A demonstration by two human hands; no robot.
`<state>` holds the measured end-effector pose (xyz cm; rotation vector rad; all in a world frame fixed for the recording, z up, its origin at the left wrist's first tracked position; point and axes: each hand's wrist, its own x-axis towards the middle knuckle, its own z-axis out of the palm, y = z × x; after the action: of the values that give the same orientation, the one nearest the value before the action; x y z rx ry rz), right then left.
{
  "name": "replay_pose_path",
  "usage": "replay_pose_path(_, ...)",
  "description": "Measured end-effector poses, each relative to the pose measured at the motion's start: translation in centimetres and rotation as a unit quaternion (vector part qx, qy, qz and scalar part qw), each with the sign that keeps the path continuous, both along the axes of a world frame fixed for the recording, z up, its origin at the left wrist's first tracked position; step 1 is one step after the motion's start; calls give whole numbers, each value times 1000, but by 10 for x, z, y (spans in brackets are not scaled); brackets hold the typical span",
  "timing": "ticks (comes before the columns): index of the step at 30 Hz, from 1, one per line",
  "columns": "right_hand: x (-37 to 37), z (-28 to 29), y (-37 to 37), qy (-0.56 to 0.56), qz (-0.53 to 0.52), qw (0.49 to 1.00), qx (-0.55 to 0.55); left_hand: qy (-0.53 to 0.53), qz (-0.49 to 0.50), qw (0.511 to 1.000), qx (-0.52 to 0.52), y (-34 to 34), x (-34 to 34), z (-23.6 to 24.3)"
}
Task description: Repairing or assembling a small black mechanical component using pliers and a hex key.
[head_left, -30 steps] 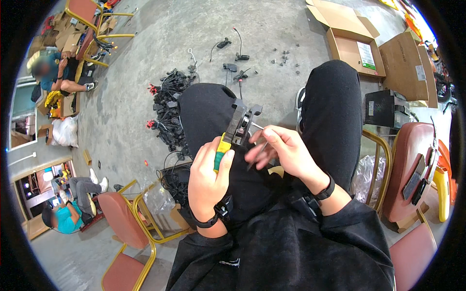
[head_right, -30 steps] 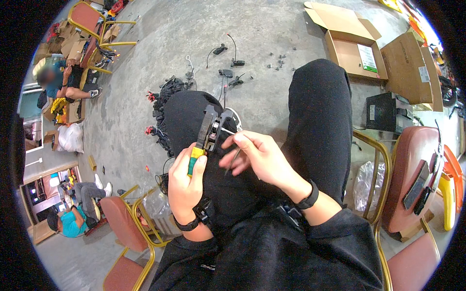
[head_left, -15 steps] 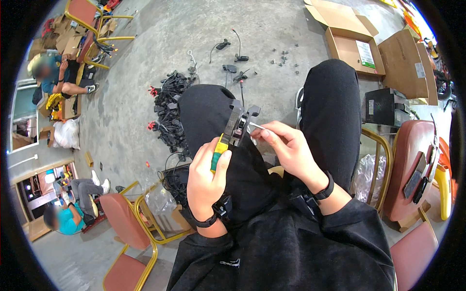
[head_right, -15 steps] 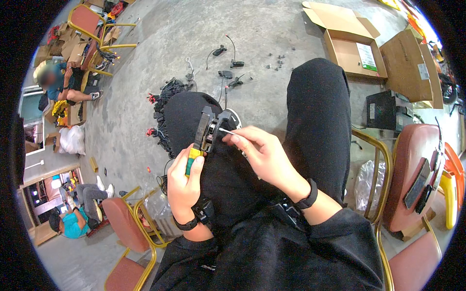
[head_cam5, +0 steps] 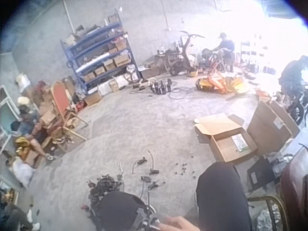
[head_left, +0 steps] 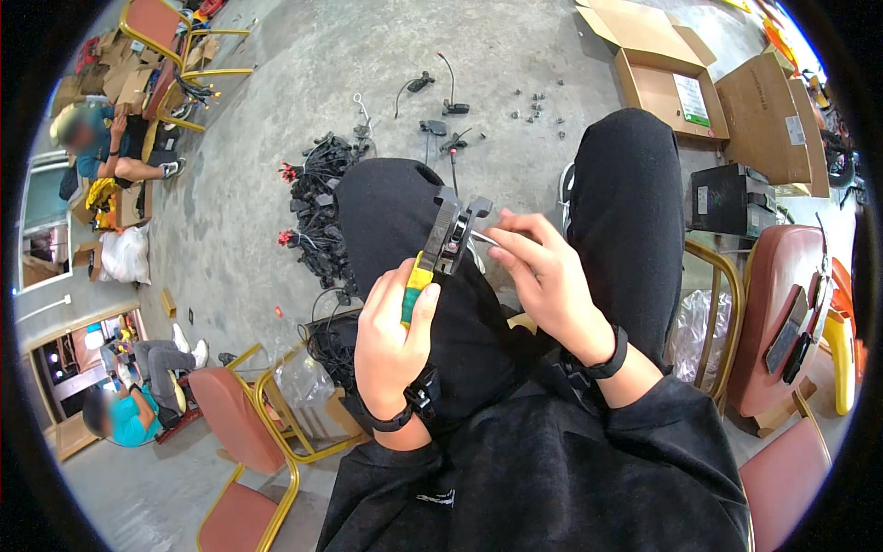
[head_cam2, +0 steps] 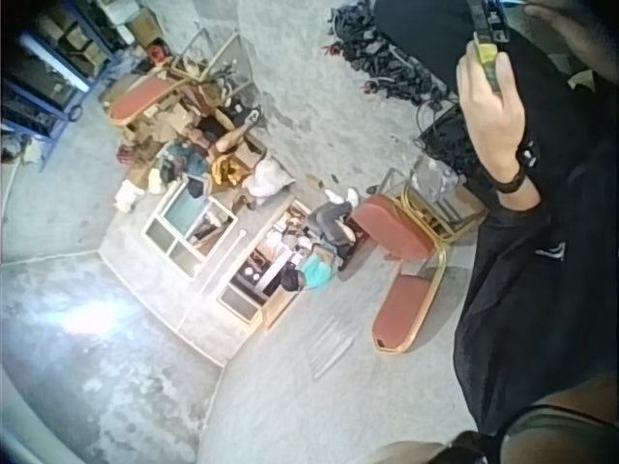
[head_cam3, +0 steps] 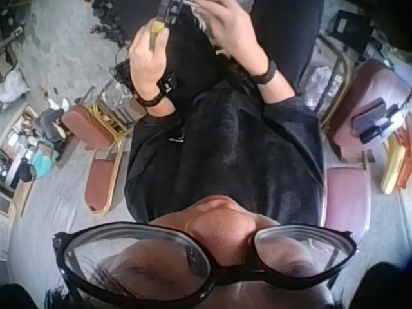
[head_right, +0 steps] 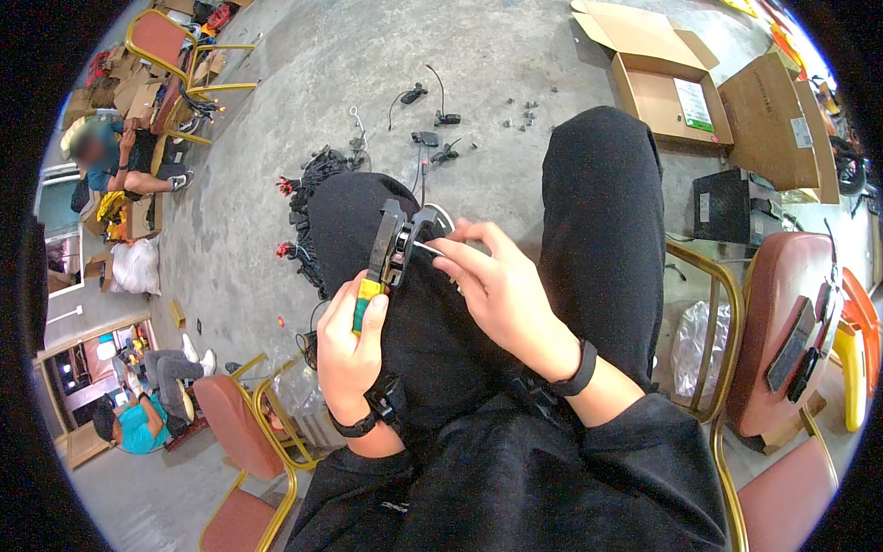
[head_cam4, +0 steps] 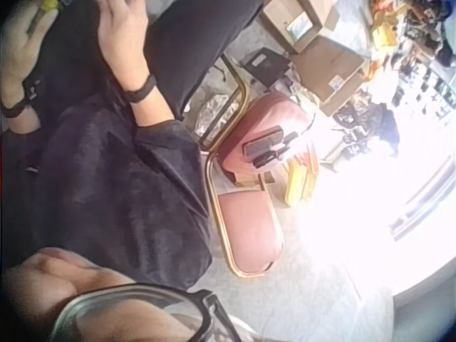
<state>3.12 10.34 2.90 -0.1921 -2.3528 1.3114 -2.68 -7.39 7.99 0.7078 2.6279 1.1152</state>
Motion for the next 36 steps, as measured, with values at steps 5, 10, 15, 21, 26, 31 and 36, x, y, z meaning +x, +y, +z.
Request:
replay_pose_path(5,1,1,13,-256,145,647,-704,4,-5,1000,-12,0,0,0)
replay_pose_path(10,2,3,17,-222,181,676,-679,-10,3,1000,0,-3,-1,-1)
replay_pose_path(15,2,0,0,-83,62,937,-333,-44,9,999,28,-6,-4,-1)
replay_pose_path(21,0,-2,3,18,13,998,-57,-21,2,1000,14,-2,-2,-1)
replay_pose_path(26,-1,-1,5,66,-18,987,144,-7,-2,1000,-5,1,-2,1)
replay_pose_path(31,0,5,6,-179,95,859,-470,21,-11,1000,-20,1,-1,0)
replay_pose_path(36,1,4,17,-214,165,741,-615,3,-11,1000,1,0,-3,-1)
